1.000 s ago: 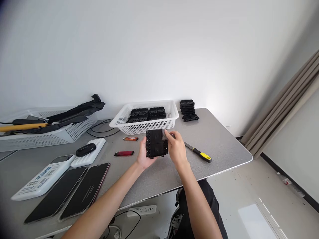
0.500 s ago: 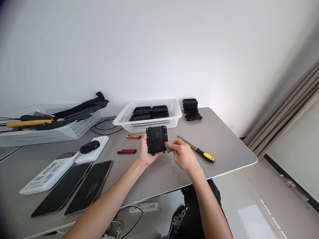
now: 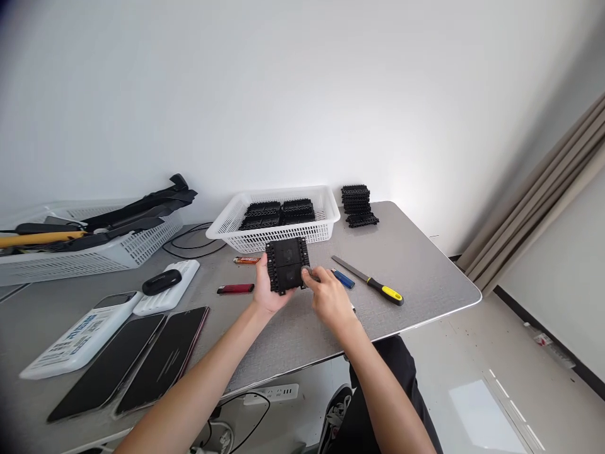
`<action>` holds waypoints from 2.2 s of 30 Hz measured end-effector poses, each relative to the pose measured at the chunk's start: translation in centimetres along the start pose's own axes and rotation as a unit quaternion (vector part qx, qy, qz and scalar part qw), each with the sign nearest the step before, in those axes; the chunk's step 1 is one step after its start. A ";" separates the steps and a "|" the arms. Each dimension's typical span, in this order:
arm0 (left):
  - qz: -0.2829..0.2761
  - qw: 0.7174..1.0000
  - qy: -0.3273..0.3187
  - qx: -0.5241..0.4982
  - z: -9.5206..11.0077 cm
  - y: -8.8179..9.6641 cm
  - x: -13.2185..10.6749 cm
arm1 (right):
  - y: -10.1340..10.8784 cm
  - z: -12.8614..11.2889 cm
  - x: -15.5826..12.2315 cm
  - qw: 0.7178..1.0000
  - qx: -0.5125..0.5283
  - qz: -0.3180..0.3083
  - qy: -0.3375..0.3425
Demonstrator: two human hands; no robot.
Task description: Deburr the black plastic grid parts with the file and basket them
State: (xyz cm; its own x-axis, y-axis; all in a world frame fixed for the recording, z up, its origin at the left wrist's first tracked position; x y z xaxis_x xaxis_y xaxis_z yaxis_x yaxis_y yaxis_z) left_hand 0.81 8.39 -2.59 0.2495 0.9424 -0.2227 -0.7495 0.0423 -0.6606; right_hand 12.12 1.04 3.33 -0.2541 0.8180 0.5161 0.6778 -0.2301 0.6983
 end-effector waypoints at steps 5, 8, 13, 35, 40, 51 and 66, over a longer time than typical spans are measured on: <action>-0.009 0.999 0.041 0.014 -0.2 -0.7 0.0 | 3.1 -0.2 -0.8 0.995 0.066 -0.066 -0.019; -0.026 0.999 0.033 0.014 -0.2 -1.5 -0.2 | 5.9 0.6 -0.6 0.994 0.097 0.024 -0.041; -0.071 0.994 0.065 0.052 -1.7 -2.4 -0.8 | 5.4 1.8 0.2 0.982 0.055 0.168 -0.067; -0.098 0.990 0.089 0.057 -2.0 -3.0 -1.3 | 6.2 2.2 -0.4 0.985 0.036 0.154 -0.067; -0.062 0.996 0.050 0.048 -1.1 -2.1 -0.9 | 1.6 0.8 0.0 0.996 -0.008 0.076 -0.038; -0.011 1.000 0.015 0.019 -0.4 -1.1 -0.5 | 6.2 0.1 -0.6 0.982 0.169 0.030 -0.078; -0.115 0.991 -0.007 0.063 -2.4 -3.4 -1.8 | 3.4 0.3 0.9 0.980 -0.015 0.146 -0.133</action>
State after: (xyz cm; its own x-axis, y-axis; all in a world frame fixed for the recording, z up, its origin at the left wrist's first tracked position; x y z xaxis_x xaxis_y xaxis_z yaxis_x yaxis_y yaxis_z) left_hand 4.34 5.73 -1.63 0.4144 0.9076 -0.0668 -0.7454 0.2963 -0.5971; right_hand 14.37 1.19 6.01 0.1394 0.8228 0.5510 0.6738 -0.4866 0.5561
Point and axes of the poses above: each hand's wrist, its own x-axis towards the middle knuckle, its own y-axis out of the back of the hand, z = x × y, the point moved 8 cm from there along x, towards the middle knuckle, and after that the axes turned 8 degrees about x, right-handed, at the moved point
